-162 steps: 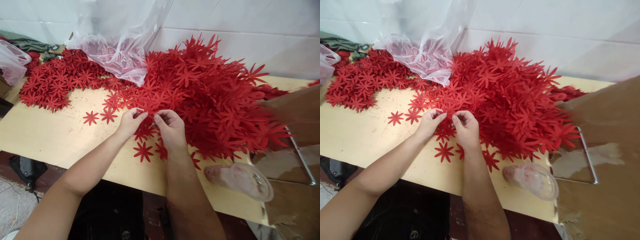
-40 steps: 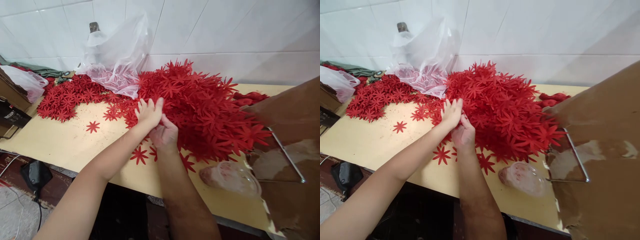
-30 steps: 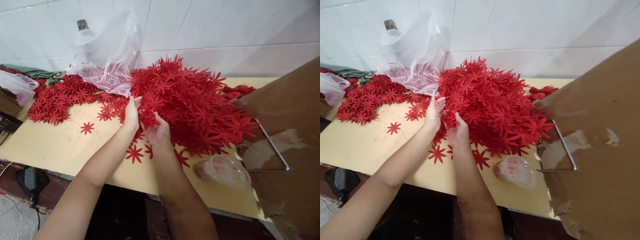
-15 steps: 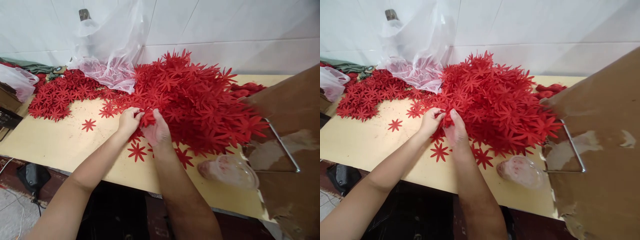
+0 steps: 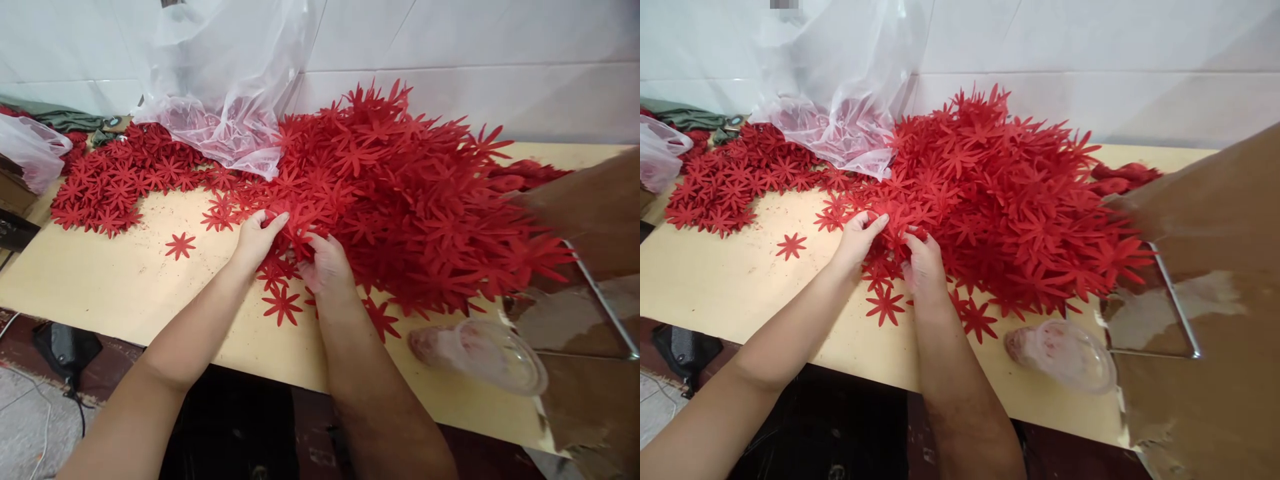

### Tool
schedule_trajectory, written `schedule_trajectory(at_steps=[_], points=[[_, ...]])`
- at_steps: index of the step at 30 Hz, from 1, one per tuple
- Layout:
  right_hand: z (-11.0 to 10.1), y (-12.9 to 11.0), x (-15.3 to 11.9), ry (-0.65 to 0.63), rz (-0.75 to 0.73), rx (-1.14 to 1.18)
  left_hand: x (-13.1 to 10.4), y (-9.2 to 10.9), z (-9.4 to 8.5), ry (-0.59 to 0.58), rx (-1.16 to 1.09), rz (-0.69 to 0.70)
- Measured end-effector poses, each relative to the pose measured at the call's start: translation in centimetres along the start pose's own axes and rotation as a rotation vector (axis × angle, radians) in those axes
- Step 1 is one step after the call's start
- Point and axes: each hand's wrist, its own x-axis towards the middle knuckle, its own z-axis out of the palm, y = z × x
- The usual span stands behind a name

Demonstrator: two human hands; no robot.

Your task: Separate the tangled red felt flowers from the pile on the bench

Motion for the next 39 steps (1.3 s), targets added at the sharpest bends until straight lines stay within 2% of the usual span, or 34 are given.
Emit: schedule_trajectory(at_steps=[4,7,12,15,19,24,29,33,36,39], points=[[0.1,0.0,-0.1,0.092,-0.138,-0.007,-0.3,0.5,-0.1,0.021,-0.106,-0.092],[0.1,-0.2,-0.1,0.150,-0.169,-0.011,-0.1,0.7,-0.3,0.017,-0.128,-0.165],[-0.5,-0.5,0.2,0.268,-0.215,-0.060,0.3,0.6,-0.7,0.036,-0.101,-0.135],[-0.7,-0.1,0.3,0.248,-0.298,-0.092,0.4,0.3,-0.6,0.027,-0.070,-0.096],[-0.9,0.4,0.5,0.259,-0.395,-0.136,0.4,0.0,-0.4,-0.042,0.004,-0.072],[-1.4,0.6,1.0,0.182,-0.320,-0.168,0.1,-0.2,-0.2,-0.016,0.134,-0.055],[-1.0,0.5,0.5,0.049,-0.272,-0.104,-0.2,-0.6,0.0,-0.118,0.169,-0.063],[-0.6,0.7,-0.1,-0.051,-0.276,-0.100,-0.2,-1.0,0.3,-0.109,0.201,-0.048],[-0.7,0.9,0.0,-0.044,-0.291,-0.126,-0.2,-1.2,0.2,-0.156,0.142,-0.082],[-0.9,0.5,0.2,0.015,-0.276,-0.126,-0.2,-0.9,0.1,-0.258,0.046,-0.149]])
